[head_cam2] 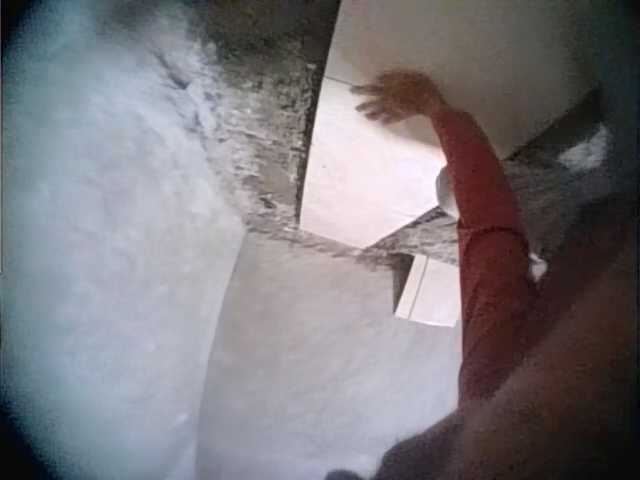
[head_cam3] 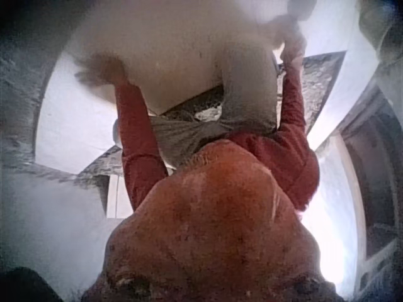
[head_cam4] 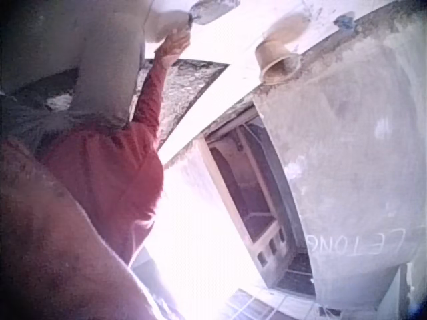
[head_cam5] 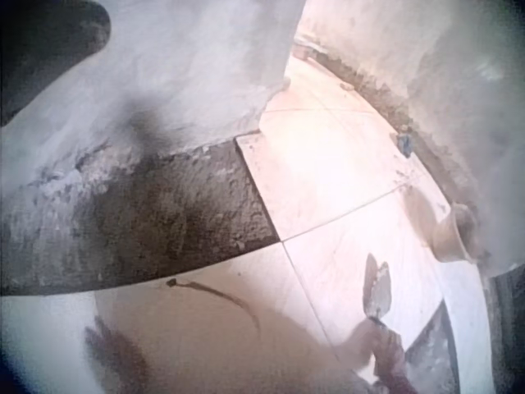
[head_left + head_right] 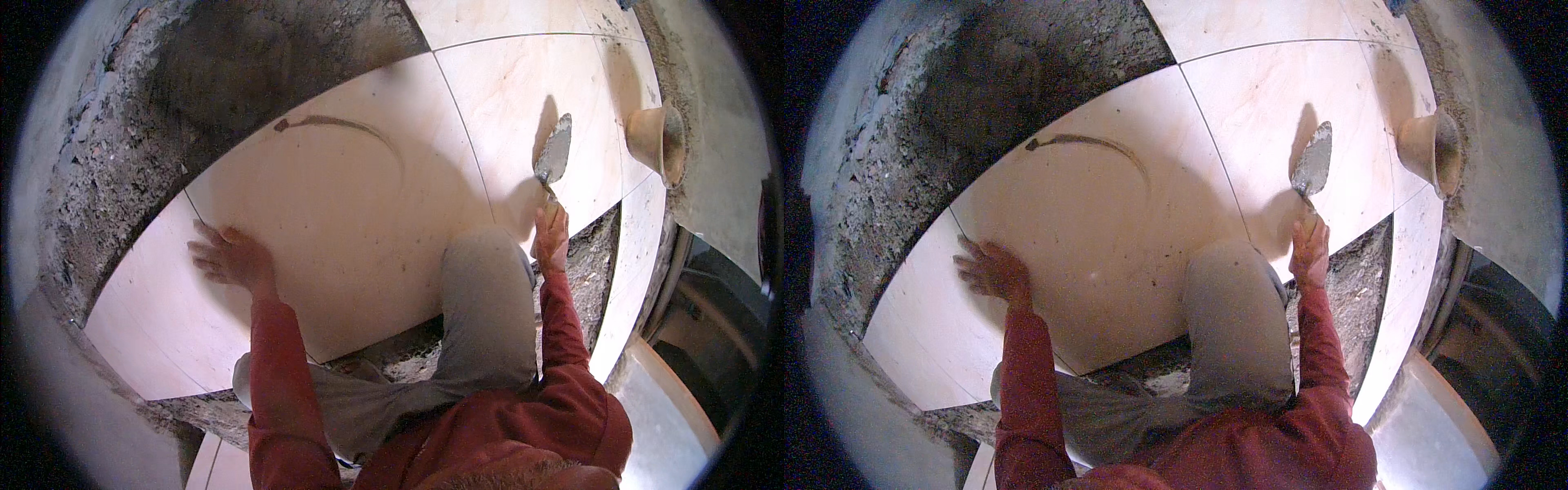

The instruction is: The person spreads mortar on the back of a tile and onto the floor using a trowel, places the tile onto the prepared surface, and taps it into place using a rubber mallet.

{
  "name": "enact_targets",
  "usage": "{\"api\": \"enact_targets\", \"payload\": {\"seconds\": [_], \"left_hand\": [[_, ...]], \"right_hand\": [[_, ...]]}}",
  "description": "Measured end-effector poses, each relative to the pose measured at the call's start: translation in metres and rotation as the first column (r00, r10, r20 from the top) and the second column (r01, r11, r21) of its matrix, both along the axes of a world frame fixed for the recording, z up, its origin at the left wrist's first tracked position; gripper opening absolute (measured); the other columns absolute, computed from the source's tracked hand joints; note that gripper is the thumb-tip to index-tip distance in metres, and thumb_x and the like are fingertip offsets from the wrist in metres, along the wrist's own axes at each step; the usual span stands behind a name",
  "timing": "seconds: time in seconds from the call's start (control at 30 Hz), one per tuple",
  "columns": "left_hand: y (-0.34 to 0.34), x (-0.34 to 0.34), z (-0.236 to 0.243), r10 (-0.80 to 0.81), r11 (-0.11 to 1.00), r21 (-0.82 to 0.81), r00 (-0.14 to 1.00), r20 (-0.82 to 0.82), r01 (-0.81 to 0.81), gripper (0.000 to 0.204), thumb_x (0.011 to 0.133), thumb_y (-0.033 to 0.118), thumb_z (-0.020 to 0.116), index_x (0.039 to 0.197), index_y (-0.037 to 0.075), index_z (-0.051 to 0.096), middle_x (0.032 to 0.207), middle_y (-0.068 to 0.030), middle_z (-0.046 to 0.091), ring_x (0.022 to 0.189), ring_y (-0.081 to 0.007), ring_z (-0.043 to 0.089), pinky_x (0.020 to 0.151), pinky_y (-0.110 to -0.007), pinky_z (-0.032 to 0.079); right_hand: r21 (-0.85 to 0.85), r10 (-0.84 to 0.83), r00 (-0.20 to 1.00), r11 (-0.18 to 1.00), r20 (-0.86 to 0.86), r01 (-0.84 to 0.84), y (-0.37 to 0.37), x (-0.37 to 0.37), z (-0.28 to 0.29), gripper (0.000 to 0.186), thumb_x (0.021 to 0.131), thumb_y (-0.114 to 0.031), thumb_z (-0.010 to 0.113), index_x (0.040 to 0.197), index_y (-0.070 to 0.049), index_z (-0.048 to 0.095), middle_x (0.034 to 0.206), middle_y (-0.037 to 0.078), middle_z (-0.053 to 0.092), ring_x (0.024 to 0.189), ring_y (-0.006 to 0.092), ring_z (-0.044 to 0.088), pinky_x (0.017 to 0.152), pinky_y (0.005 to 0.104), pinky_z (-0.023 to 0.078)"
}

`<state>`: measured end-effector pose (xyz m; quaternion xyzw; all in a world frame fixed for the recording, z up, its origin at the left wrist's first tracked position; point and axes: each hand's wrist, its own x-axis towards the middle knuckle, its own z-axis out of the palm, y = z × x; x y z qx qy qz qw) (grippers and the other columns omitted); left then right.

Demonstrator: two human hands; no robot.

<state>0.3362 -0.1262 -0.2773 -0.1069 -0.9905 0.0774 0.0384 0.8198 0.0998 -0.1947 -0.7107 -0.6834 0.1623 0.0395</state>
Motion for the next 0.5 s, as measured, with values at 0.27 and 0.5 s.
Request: {"api": "enact_targets", "payload": {"seconds": [0.27,0.5], "left_hand": [[-0.004,-0.003,-0.004,-0.027,0.993,-0.118,0.997,-0.068,0.019,0.055,0.105,0.038,0.031,0.155,0.017,0.023,0.155,-0.0282,0.024,0.14,-0.0464,0.029,0.108,-0.058,0.029],[-0.008,-0.006,-0.024,-0.156,0.96,-0.258,0.976,-0.149,0.114,0.055,0.105,0.037,0.028,0.156,0.018,0.019,0.157,-0.0223,0.024,0.141,-0.0403,0.031,0.107,-0.055,0.033]], "right_hand": [[0.202,0.58,0.813,0.804,-0.054,-0.56,0.099,-0.152,0.002,0.06,0.092,-0.025,0.066,0.145,-0.01,0.042,0.145,0.017,0.04,0.14,0.04,0.032,0.114,0.0473,0.032],[0.539,0.584,0.739,0.524,0.337,-0.66,0.278,-0.232,-0.092,0.056,0.098,-0.048,0.046,0.147,-0.02,0.042,0.143,0.005,0.048,0.135,0.0322,0.038,0.109,0.0535,0.028]]}}
